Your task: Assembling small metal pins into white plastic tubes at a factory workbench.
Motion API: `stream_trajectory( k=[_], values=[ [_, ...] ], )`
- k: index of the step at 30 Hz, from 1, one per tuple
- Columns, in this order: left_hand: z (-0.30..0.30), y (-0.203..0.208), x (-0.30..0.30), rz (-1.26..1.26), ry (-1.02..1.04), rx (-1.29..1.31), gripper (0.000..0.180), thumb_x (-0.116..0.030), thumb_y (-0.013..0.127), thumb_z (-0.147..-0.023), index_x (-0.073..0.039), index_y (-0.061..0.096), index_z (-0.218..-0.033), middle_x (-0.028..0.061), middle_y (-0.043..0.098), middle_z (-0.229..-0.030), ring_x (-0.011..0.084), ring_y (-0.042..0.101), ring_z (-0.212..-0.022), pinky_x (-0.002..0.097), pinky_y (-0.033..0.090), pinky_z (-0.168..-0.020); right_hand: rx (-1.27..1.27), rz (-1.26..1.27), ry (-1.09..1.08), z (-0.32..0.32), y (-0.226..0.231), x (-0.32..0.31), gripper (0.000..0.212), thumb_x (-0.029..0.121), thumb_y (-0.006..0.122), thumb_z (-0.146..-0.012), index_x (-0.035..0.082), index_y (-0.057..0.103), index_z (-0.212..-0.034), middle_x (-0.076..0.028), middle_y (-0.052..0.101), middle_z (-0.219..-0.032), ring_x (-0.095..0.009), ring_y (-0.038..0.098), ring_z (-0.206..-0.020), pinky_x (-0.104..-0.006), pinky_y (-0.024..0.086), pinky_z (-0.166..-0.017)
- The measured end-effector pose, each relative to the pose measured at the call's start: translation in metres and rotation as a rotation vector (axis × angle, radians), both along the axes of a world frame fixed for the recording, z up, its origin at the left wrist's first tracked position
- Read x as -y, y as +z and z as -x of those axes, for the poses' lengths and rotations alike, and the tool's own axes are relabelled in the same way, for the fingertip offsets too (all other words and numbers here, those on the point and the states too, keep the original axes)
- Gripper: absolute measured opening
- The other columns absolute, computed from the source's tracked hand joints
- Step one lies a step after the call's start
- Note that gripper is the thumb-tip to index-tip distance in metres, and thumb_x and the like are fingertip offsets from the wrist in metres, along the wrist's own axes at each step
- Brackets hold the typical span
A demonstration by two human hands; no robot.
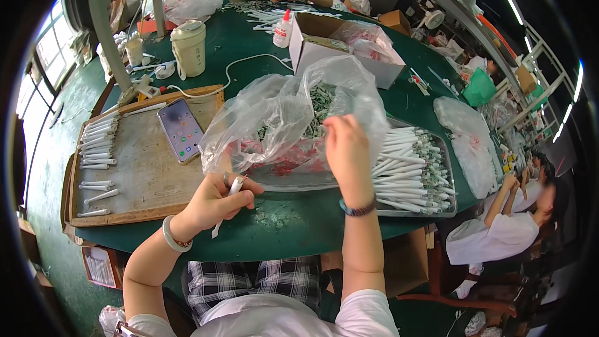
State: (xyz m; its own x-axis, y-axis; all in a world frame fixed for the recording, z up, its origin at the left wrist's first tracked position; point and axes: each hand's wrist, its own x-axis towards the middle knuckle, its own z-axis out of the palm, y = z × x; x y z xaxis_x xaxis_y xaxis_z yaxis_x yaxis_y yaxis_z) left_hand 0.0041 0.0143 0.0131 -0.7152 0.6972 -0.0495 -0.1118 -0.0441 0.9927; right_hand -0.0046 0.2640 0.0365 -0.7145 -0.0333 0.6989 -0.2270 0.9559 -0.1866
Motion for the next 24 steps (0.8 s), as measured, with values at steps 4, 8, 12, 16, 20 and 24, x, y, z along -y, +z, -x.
stream_trajectory(
  k=[4, 8, 12, 16, 20, 24],
  values=[
    [-0.002, -0.003, -0.006, -0.100, 0.077, -0.130, 0.026, -0.015, 0.052, -0.085, 0.004, 0.054, -0.103, 0.0039, 0.059, -0.074, 0.0018, 0.039, -0.047, 0.0158, 0.031, -0.041, 0.440, 0.620, 0.373, -0.042, 0.037, 0.041, 0.009, -0.002, 0.047, -0.079, -0.002, 0.056, -0.080, -0.008, 0.052, -0.080, -0.014, 0.054, -0.060, -0.0232, 0.042, -0.052],
    [-0.002, -0.001, -0.005, -0.129, 0.045, 0.035, 0.024, -0.015, 0.050, -0.087, 0.004, 0.053, -0.102, 0.0066, 0.059, -0.076, 0.0030, 0.038, -0.048, 0.0167, 0.030, -0.041, 0.603, 0.511, 0.659, -0.042, 0.032, 0.065, 0.011, -0.003, 0.045, -0.078, -0.003, 0.056, -0.082, -0.005, 0.050, -0.082, -0.008, 0.051, -0.062, -0.0182, 0.041, -0.053],
    [-0.001, -0.012, 0.001, -0.175, 0.059, 0.148, 0.024, -0.015, 0.050, -0.087, 0.004, 0.053, -0.101, 0.0064, 0.057, -0.073, 0.0035, 0.036, -0.047, 0.0170, 0.028, -0.040, 0.665, 0.900, 0.800, -0.039, 0.013, 0.078, 0.009, 0.003, 0.056, -0.078, -0.001, 0.058, -0.086, -0.004, 0.050, -0.088, -0.008, 0.049, -0.069, -0.0180, 0.041, -0.058],
    [-0.004, -0.010, -0.001, -0.430, 0.100, 0.354, 0.023, -0.013, 0.049, -0.087, 0.004, 0.052, -0.102, 0.0062, 0.054, -0.071, 0.0035, 0.034, -0.046, 0.0171, 0.025, -0.040, 0.627, 1.116, 0.868, -0.032, 0.000, 0.084, 0.017, 0.012, 0.065, -0.076, 0.001, 0.060, -0.087, -0.005, 0.049, -0.092, -0.009, 0.048, -0.080, -0.0202, 0.040, -0.067],
    [-0.001, -0.012, 0.004, -0.548, -0.001, 0.399, 0.023, -0.010, 0.049, -0.087, 0.004, 0.051, -0.104, 0.0078, 0.057, -0.075, 0.0035, 0.033, -0.046, 0.0179, 0.025, -0.041, 0.573, 1.122, 0.979, -0.022, -0.018, 0.077, 0.015, 0.001, 0.059, -0.078, 0.000, 0.058, -0.093, -0.006, 0.051, -0.096, -0.010, 0.052, -0.084, -0.0219, 0.045, -0.072],
    [-0.002, -0.011, 0.005, -0.467, 0.042, 0.278, 0.023, -0.008, 0.049, -0.086, 0.005, 0.051, -0.106, 0.0086, 0.059, -0.078, 0.0034, 0.034, -0.047, 0.0185, 0.026, -0.041, 0.586, 1.114, 0.954, -0.025, -0.017, 0.084, 0.014, 0.001, 0.059, -0.078, 0.001, 0.059, -0.092, -0.005, 0.051, -0.097, -0.010, 0.052, -0.083, -0.0220, 0.045, -0.070]
  ],
)
